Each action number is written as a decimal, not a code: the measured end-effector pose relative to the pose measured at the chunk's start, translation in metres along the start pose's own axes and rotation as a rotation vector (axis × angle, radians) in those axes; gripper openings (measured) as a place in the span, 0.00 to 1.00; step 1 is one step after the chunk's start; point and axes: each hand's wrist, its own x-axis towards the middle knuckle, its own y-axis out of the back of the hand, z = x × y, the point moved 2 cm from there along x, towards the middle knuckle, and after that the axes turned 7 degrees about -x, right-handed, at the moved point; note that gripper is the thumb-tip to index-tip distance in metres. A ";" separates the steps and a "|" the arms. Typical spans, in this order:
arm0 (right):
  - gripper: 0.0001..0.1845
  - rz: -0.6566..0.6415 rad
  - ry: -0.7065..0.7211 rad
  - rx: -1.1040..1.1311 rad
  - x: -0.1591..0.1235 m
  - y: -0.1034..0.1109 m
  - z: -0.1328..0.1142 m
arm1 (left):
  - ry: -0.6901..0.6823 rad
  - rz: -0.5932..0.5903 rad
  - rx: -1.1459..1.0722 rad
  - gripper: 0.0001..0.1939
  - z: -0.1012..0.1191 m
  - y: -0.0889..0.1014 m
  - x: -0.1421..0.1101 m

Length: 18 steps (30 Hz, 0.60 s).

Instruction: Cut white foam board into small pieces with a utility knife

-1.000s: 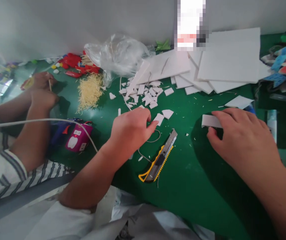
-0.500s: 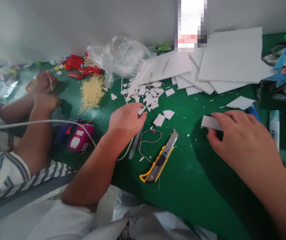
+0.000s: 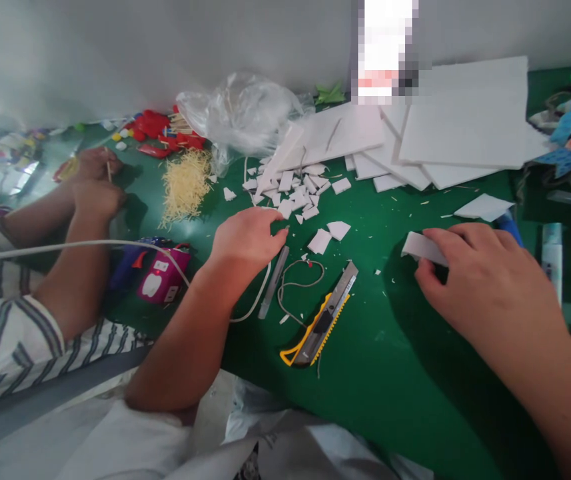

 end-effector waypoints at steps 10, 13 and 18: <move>0.20 -0.012 -0.017 -0.021 0.000 -0.002 -0.002 | -0.018 0.087 -0.041 0.08 -0.005 -0.004 0.002; 0.19 -0.004 -0.025 -0.014 0.000 0.000 -0.002 | -0.012 0.091 -0.040 0.10 -0.005 -0.005 0.002; 0.16 0.007 -0.021 0.002 0.000 0.000 -0.002 | -0.092 0.145 -0.106 0.17 -0.002 -0.009 0.007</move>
